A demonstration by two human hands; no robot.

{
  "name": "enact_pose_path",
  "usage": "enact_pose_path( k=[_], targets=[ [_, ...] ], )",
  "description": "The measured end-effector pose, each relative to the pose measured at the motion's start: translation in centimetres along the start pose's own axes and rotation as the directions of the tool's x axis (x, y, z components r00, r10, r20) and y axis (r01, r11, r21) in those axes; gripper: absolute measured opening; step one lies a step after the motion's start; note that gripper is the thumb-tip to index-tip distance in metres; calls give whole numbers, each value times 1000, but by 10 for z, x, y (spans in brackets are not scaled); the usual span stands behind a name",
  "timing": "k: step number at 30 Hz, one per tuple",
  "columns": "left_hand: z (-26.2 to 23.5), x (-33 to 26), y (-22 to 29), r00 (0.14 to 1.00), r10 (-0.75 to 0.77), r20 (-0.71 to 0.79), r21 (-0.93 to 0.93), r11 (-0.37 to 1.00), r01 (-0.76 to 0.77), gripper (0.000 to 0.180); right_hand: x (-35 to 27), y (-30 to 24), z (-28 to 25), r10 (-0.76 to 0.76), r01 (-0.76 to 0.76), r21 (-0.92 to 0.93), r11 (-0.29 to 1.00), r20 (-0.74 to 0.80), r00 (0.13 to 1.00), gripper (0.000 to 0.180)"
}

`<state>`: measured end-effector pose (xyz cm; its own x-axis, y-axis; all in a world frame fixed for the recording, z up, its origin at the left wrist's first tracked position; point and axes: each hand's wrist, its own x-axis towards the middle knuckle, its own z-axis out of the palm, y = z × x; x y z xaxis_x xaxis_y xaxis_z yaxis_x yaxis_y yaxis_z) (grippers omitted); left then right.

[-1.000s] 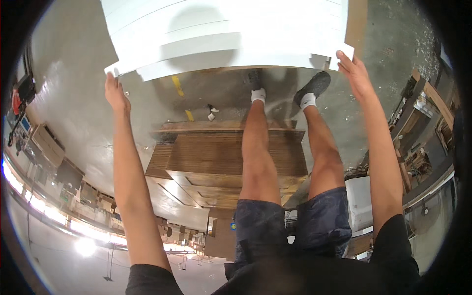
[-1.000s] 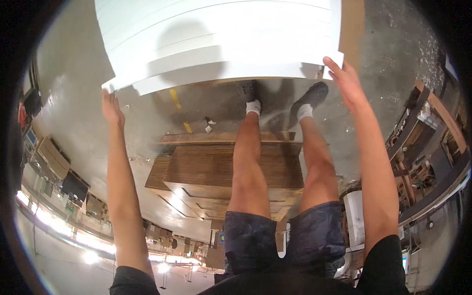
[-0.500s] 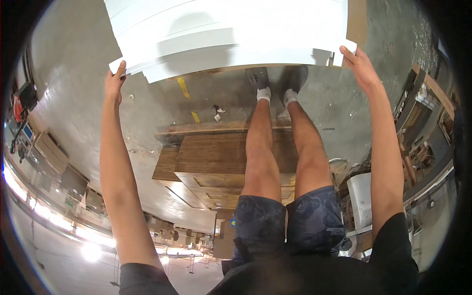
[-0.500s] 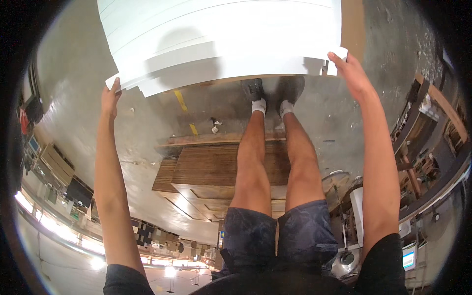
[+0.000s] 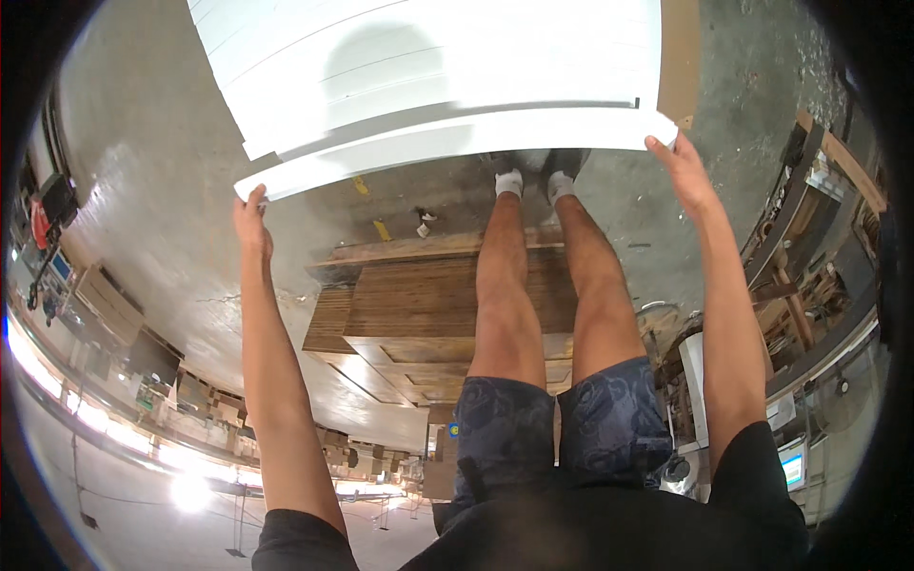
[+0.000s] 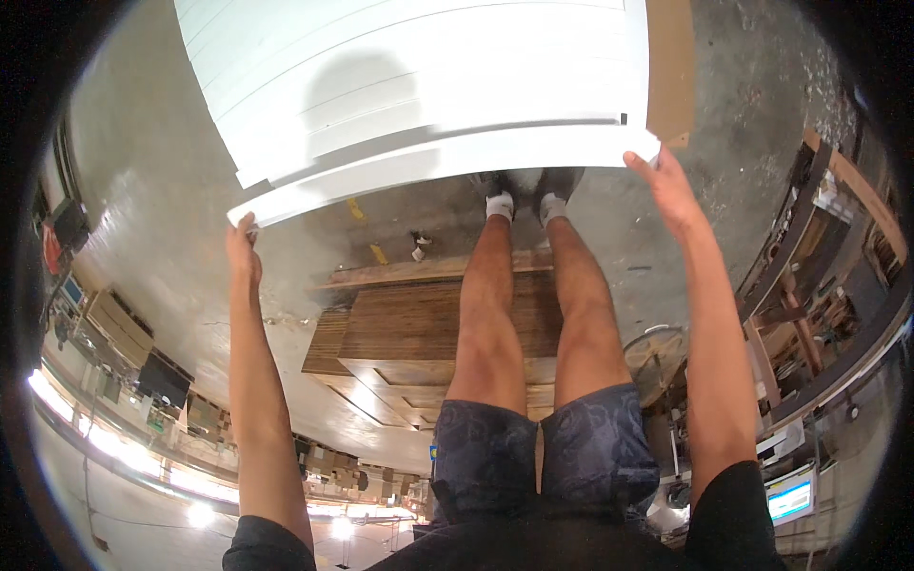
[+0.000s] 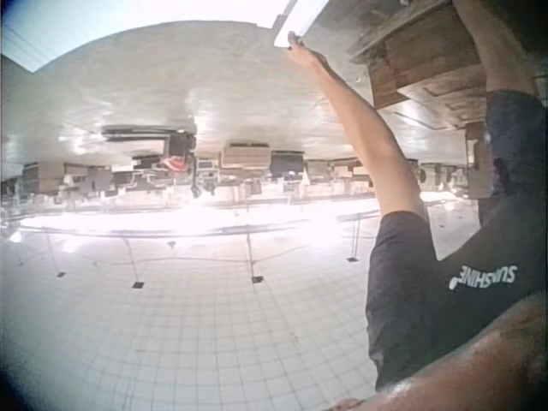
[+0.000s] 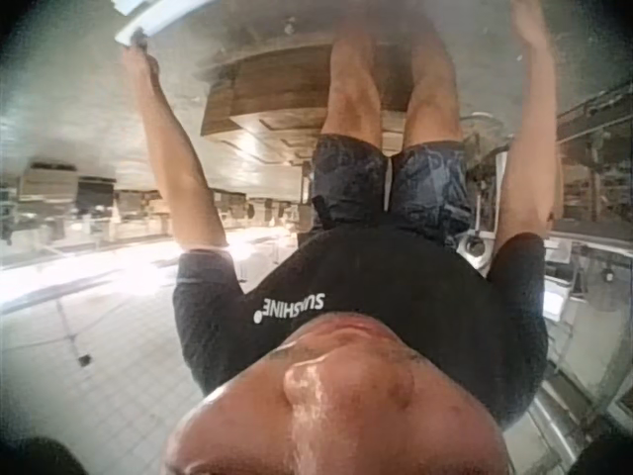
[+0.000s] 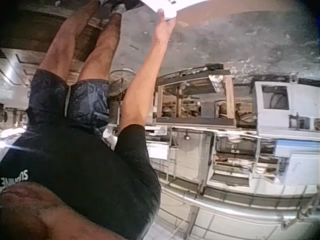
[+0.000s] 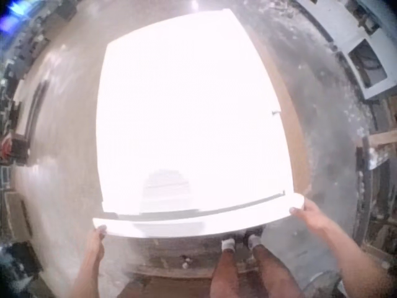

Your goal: The person picks up white slats from a stack, places them on a workbench to scrape and wipe the ends with a hand tool and a block, and then stacks them back on a pallet.

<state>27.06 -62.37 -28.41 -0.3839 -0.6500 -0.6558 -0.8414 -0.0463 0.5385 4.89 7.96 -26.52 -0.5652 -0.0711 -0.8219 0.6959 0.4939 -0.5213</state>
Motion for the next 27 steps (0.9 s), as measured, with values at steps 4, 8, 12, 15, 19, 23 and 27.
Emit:
enact_pose_path(
  k=[4, 8, 12, 15, 19, 23, 27],
  targets=[
    [-4, 27, -47, 994, -88, -61, -101, 992, 82, 41, 27, 33, 24, 73, -75, 72, 995, 33, 997, 80],
    [-2, 63, -52, 989, -59, -136, -353, 936, 8, 31, 45, 33, 44, 50, -54, 96, 994, 36, 998, 83],
    [54, 69, -53, 977, -122, -175, -326, 943, 60, 29, 63, 44, 32, 6, 4, 106, 994, -93, 996, 83],
    [56, 74, -56, 973, -158, -169, -431, 900, 71, 24, 72, 47, 38, 38, -23, 150, 988, -98, 994, 83],
    [36, 84, -59, 975, -111, -194, -448, 894, 12, 23, 70, 39, 49, 44, -29, 150, 988, -94, 995, 81],
    [36, 80, -57, 995, -57, -76, -531, 848, 8, 29, 71, 38, 48, 25, -8, 152, 988, -109, 994, 77],
    [43, 73, -37, 992, -109, -67, -553, 832, 54, 38, 70, 26, 58, 59, -37, 126, 991, -173, 983, 75]
  ],
)
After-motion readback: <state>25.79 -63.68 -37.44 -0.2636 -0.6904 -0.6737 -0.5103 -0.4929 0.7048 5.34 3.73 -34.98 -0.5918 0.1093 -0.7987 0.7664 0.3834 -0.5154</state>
